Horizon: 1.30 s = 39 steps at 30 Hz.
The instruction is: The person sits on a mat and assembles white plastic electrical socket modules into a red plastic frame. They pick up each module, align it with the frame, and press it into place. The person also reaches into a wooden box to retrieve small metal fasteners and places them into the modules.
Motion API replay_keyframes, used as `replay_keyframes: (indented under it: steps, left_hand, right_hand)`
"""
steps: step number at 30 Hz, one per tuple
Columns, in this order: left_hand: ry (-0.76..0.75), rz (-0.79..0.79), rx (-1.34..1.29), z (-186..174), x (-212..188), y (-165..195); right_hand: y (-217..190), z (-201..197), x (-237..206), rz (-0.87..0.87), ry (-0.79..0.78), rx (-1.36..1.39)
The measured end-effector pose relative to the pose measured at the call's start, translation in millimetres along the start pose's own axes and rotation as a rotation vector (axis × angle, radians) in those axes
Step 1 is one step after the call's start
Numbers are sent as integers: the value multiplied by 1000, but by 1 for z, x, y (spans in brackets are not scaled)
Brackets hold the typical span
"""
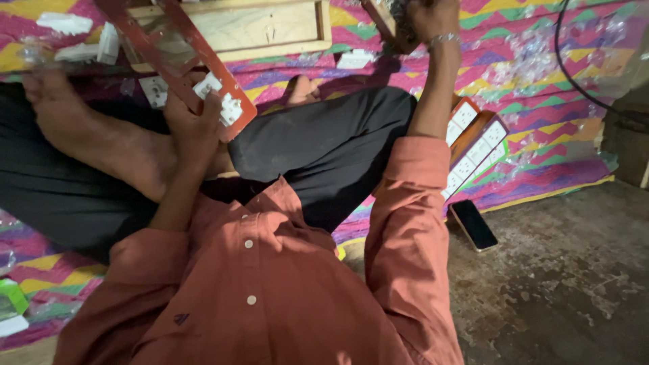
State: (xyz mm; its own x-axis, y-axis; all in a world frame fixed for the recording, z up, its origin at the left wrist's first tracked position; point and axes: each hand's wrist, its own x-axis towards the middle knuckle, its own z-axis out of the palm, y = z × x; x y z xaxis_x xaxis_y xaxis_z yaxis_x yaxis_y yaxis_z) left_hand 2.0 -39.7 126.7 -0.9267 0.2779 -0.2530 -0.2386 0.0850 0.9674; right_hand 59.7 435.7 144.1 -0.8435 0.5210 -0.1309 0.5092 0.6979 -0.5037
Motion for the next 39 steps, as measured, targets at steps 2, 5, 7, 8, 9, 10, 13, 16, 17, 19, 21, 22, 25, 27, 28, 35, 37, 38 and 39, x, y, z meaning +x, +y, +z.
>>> replay_keyframes:
  steps: [2, 5, 7, 8, 9, 10, 13, 16, 17, 19, 21, 22, 25, 27, 28, 35, 37, 38, 39]
  left_hand:
    - [-19, 18, 27, 1, 1, 2]
    - [-18, 13, 31, 1, -2, 4]
    - [-8, 36, 50, 0, -2, 4]
    - [0, 58, 74, -1, -3, 4]
    - [9, 77, 100, -2, -4, 4]
    - [5, 67, 95, -3, -4, 4]
    - [5, 48, 90, -4, -3, 5]
    - [6, 16, 94, -5, -2, 6]
    - [1, 3, 83, -5, -2, 7]
    - [-5, -8, 64, -4, 0, 8]
    - [-10, -5, 45, -2, 0, 9]
    - [-9, -4, 58, -2, 0, 9]
    - [-13, 9, 78, -1, 3, 9]
    - [-15, 21, 63, 1, 6, 9]
    - [-8, 9, 29, 4, 7, 9]
    - [-12, -82, 1, 6, 4, 15]
    - [-4, -76, -22, 6, 5, 15]
    - [0, -59, -20, 6, 5, 15]
    - [2, -43, -19, 6, 5, 15]
  right_hand:
    - [-1, -2, -3, 32, -52, 57]
    - [-2, -3, -10, 31, -86, 30]
    - [-2, -3, -14, 34, -96, 39]
    - [-1, -4, -15, 31, -37, 82]
    - [1, -4, -17, 29, 18, 126]
    - [2, -6, -18, 28, 73, 169]
    - [7, -10, -11, 148, 347, 69]
    - [6, -7, 1, 265, 521, 97]
    - [4, -6, 6, 199, 543, 102]
    - [1, -5, 13, 66, 579, 111]
    - [-3, -3, 20, 167, 515, 25]
    - [-5, -2, 22, 217, 486, -18]
    - [-13, 2, 30, 266, 563, -130]
    - [-16, 2, 37, 350, 568, -156]
    - [-17, 2, 40, 390, 570, -170]
    - [-19, 1, 48, 558, 505, -193]
    - [-23, 2, 47, 557, 537, -174]
    - [-25, 2, 46, 567, 533, -155]
    - [-28, 1, 44, 580, 529, -137]
